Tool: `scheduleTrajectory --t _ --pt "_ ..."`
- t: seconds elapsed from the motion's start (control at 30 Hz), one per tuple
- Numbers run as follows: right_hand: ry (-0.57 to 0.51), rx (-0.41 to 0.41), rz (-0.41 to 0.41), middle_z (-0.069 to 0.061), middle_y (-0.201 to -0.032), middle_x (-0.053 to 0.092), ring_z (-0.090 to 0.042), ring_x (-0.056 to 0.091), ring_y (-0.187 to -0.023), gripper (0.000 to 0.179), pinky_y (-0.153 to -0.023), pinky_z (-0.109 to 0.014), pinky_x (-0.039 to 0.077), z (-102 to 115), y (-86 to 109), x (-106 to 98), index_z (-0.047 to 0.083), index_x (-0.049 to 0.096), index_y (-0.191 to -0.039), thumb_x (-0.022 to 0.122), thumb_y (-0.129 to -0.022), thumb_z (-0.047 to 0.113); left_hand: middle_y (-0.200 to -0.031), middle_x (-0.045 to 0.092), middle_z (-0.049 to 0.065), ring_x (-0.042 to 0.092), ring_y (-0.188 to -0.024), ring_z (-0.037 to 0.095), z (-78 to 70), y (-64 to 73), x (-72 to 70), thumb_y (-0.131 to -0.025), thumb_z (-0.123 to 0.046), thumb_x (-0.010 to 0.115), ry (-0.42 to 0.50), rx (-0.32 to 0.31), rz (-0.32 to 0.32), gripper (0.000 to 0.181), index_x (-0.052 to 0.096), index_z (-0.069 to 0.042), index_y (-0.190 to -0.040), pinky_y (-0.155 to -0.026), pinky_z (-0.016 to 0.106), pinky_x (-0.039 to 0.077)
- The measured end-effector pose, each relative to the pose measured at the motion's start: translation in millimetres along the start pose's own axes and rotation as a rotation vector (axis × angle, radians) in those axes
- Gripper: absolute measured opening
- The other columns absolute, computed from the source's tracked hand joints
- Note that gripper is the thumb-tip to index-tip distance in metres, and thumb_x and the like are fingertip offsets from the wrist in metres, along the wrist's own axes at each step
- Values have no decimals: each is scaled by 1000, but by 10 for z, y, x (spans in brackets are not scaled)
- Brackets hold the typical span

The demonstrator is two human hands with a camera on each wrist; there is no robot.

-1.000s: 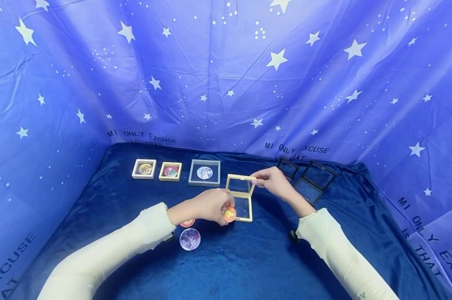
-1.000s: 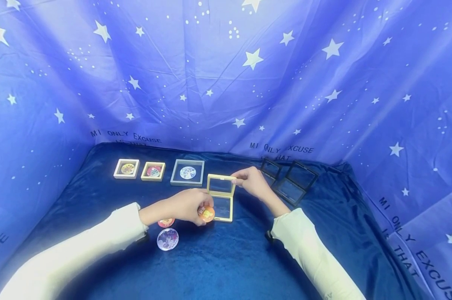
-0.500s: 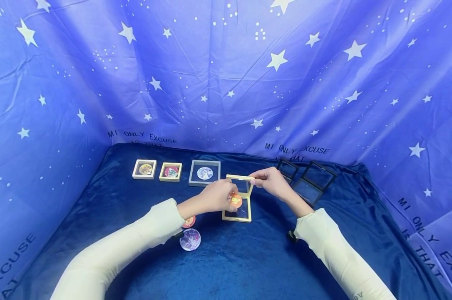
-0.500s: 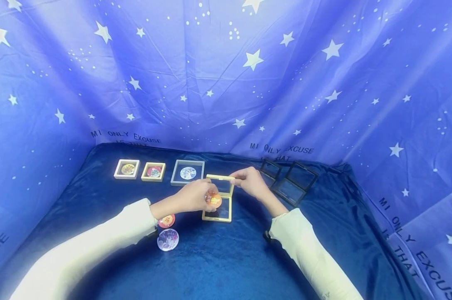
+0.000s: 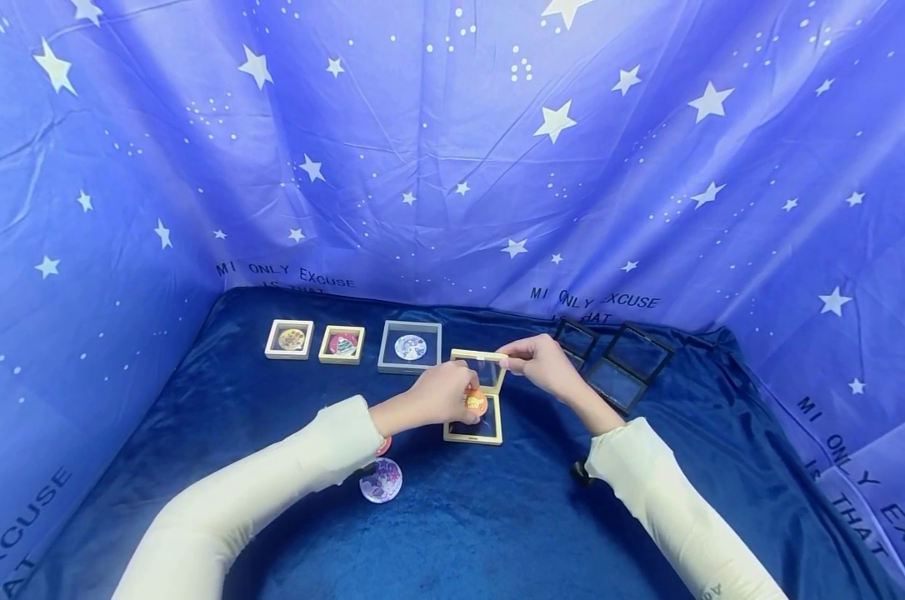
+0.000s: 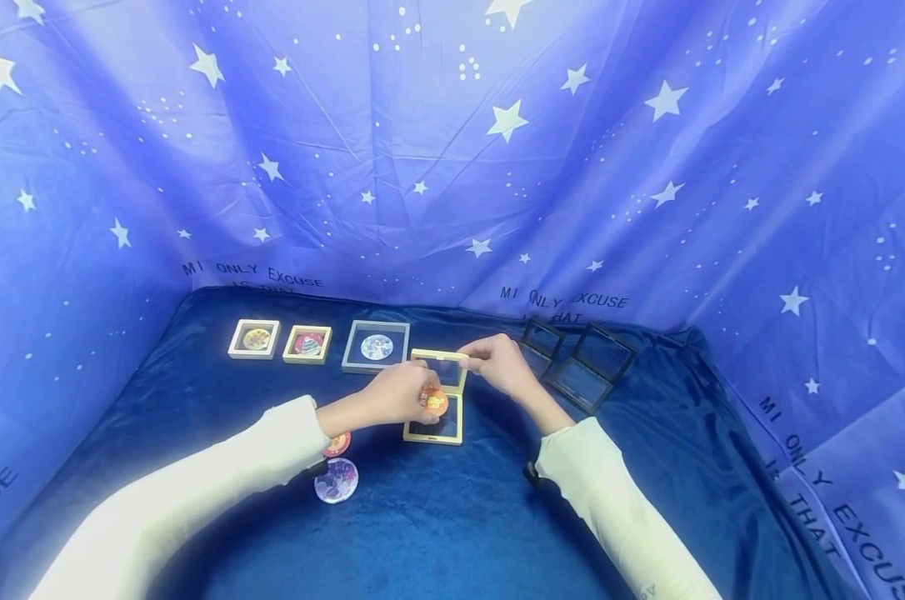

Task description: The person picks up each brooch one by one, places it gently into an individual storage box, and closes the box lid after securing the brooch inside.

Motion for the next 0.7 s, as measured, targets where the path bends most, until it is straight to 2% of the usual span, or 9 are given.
scheduleTrajectory --t 0.1,0.2,0.3,0.5,0.7 --pt "-3 2 3 -19 -103 77 -40 71 -96 20 -78 -45 57 4 4 -1 -2 75 -113 66 -98 7 -89 66 1 55 -76 12 -15 -32 20 -78 -34 89 -5 -13 6 38 75 -8 -102 -62 25 44" --pt "-9 3 3 -19 -102 77 -38 70 -94 20 -76 -43 55 14 5 -4 -2 75 -113 66 -98 8 -76 58 -3 50 -67 10 -34 -57 47 -77 -34 89 -5 -26 4 29 73 -11 -86 -57 24 38" --pt "-13 5 5 -20 -103 77 -37 70 -94 21 -77 -45 56 15 3 -6 -3 75 -114 66 -98 8 -67 51 -6 46 -61 9 -58 -73 73 -77 -35 89 -8 -41 6 31 67 -14 -73 -53 23 35" --pt "-20 6 7 -21 -105 76 -37 70 -95 21 -84 -49 57 11 5 -7 -3 75 -114 66 -98 8 -68 51 -5 47 -61 9 -82 -74 120 -77 -38 89 -36 -65 27 35 62 -16 -70 -53 24 37" --pt "-19 11 7 -21 -105 76 -38 71 -97 21 -83 -49 57 10 12 -6 -3 75 -114 66 -99 9 -67 50 -4 47 -58 9 -68 -63 183 -78 -39 88 -54 -51 19 40 58 -16 -65 -52 25 37"
Point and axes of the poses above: each hand's wrist, its own y-axis away from the middle knuckle, its own x-axis out of the palm, z = x × y, the point moved 1 cm from there along -y, towards the middle knuckle
